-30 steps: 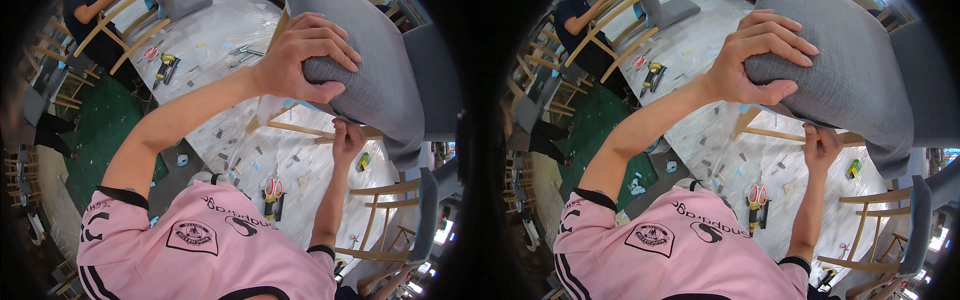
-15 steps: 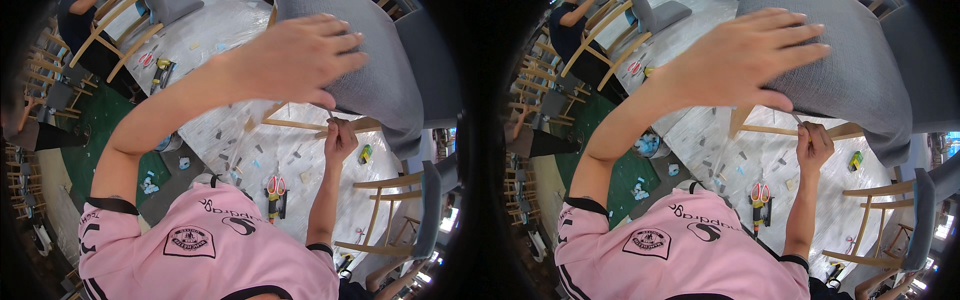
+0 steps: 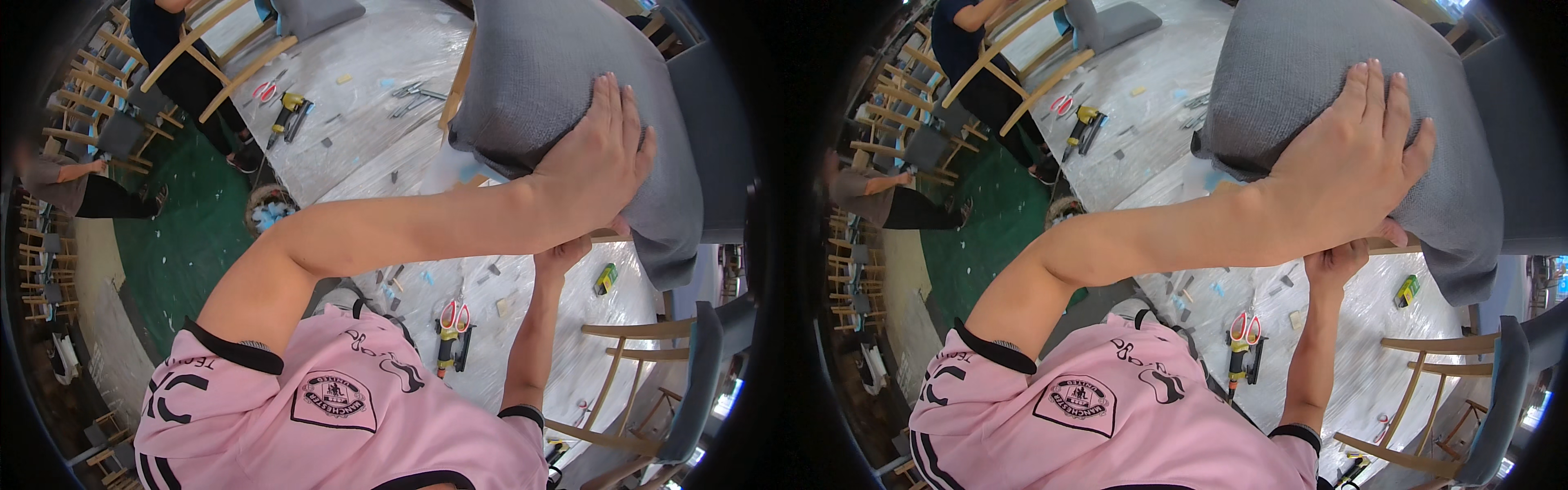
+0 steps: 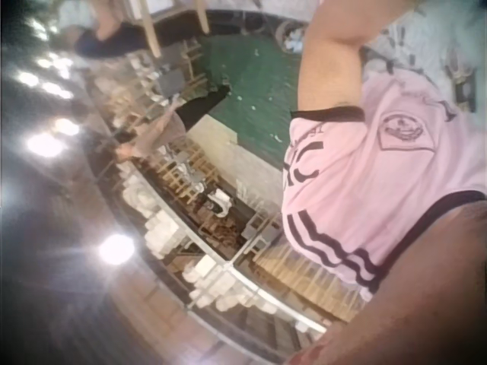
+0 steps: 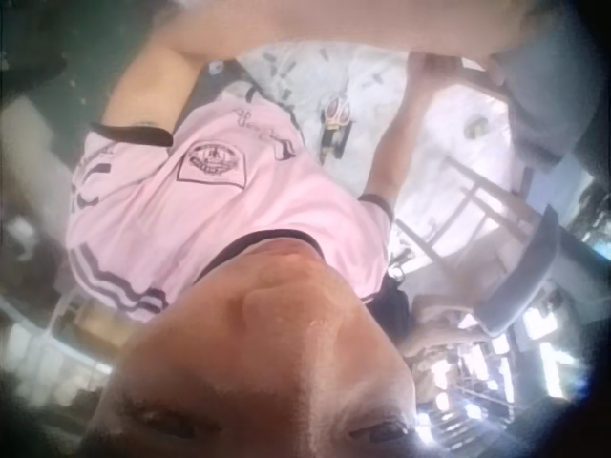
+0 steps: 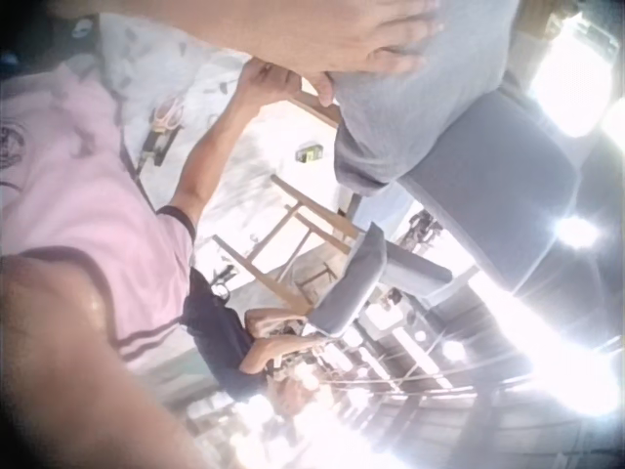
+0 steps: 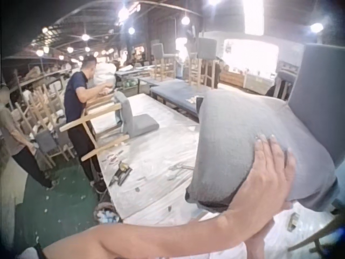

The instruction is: The person staples gray fabric to the underside of a chair seat using a staple gun, then trims excess fabric with scissors. The person repeats this process on multiple chairs, smoothing and adjusting the fabric before cutting.

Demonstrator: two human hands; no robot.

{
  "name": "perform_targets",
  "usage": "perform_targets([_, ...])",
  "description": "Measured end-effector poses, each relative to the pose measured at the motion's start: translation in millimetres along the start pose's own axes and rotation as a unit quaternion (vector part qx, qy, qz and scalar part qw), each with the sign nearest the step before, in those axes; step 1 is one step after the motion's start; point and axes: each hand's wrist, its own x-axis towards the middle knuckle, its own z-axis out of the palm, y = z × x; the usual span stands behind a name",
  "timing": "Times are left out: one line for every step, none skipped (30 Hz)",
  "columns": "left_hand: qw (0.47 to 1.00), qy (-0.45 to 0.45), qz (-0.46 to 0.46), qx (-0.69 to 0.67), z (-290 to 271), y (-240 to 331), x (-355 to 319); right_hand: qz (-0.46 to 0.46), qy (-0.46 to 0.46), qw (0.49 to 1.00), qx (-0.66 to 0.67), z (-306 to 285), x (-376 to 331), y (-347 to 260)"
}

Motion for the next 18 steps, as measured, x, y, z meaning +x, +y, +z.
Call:
perform_targets([1.000, -0.001, 0.000, 0.009, -0.4, 1.3, -0.4, -0.003, 0.009, 1.000, -0.001, -0.4, -0.5, -2.2])
perform_targets([1.000, -0.001, 0.000, 0.018, -1.0, 2.5, -1.0, -0.001, 0.007, 1.000, 0.007, -0.6, 1.1, -3.4])
perform_targets([1.000, 0.001, -0.003, 0.022, -1.3, 2.5, -2.1, 0.001, 0.005, 1.000, 0.014, -0.5, 4.3, -4.4])
perform_targets([1.000, 0.004, -0.003, 0.025, -0.4, 2.4, -1.6, 0.005, 0.004, 1.000, 0.018, -1.8, 5.1, -3.8])
perform_targets([1.000, 0.008, -0.002, 0.027, 1.2, 2.6, -2.2, 0.021, -0.008, 0.999, 0.022, -3.2, 4.0, -4.8])
perform_targets([1.000, 0.006, -0.002, 0.025, 3.2, 3.3, -3.4, 0.038, -0.020, 0.999, 0.026, -4.0, 2.2, -7.2])
perform_targets([1.000, 0.007, -0.002, 0.025, 4.6, 2.7, -2.5, 0.050, -0.030, 0.998, 0.030, -4.3, 2.8, -8.9])
perform_targets([1.000, 0.009, -0.002, 0.026, 5.7, 2.4, -1.9, 0.069, -0.027, 0.997, 0.033, -3.5, -0.4, -9.9])
perform_targets([1.000, 0.014, -0.005, 0.016, 6.4, 2.1, -2.0, 0.087, -0.023, 0.995, 0.036, -1.1, -6.8, -10.7])
perform_targets([1.000, 0.020, -0.008, 0.007, 6.4, 1.1, -2.6, 0.104, -0.019, 0.994, 0.040, 2.5, -12.1, -12.9])
perform_targets([1.000, 0.027, -0.010, -0.003, 7.0, 1.3, -2.4, 0.107, 0.000, 0.992, 0.064, 8.4, -16.1, -16.8])
perform_targets([1.000, 0.014, -0.003, -0.002, 7.2, 2.3, -2.6, 0.109, 0.019, 0.990, 0.088, 16.5, -19.8, -21.5])
perform_targets([1.000, 0.001, 0.005, 0.001, 7.5, 3.2, -2.9, 0.112, 0.039, 0.987, 0.113, 23.4, -23.5, -22.1])
perform_targets([1.000, -0.011, 0.011, 0.006, 5.4, 3.1, -2.6, 0.102, 0.042, 0.989, 0.102, 30.0, -27.3, -18.2])
perform_targets([1.000, 0.008, 0.004, 0.006, 3.9, 2.4, -1.4, 0.092, 0.044, 0.991, 0.091, 36.9, -30.8, -13.4])
perform_targets([1.000, 0.023, -0.003, 0.007, 4.0, 1.4, -1.5, 0.091, 0.055, 0.989, 0.100, 41.1, -26.7, -15.3])
perform_targets([0.999, 0.038, -0.010, 0.008, 4.0, 0.8, -1.6, 0.094, 0.062, 0.988, 0.108, 41.9, -25.4, -20.9])
perform_targets([0.999, 0.038, -0.010, 0.007, 3.7, 0.9, -1.1, 0.103, 0.077, 0.983, 0.134, 42.1, -22.4, -25.9])
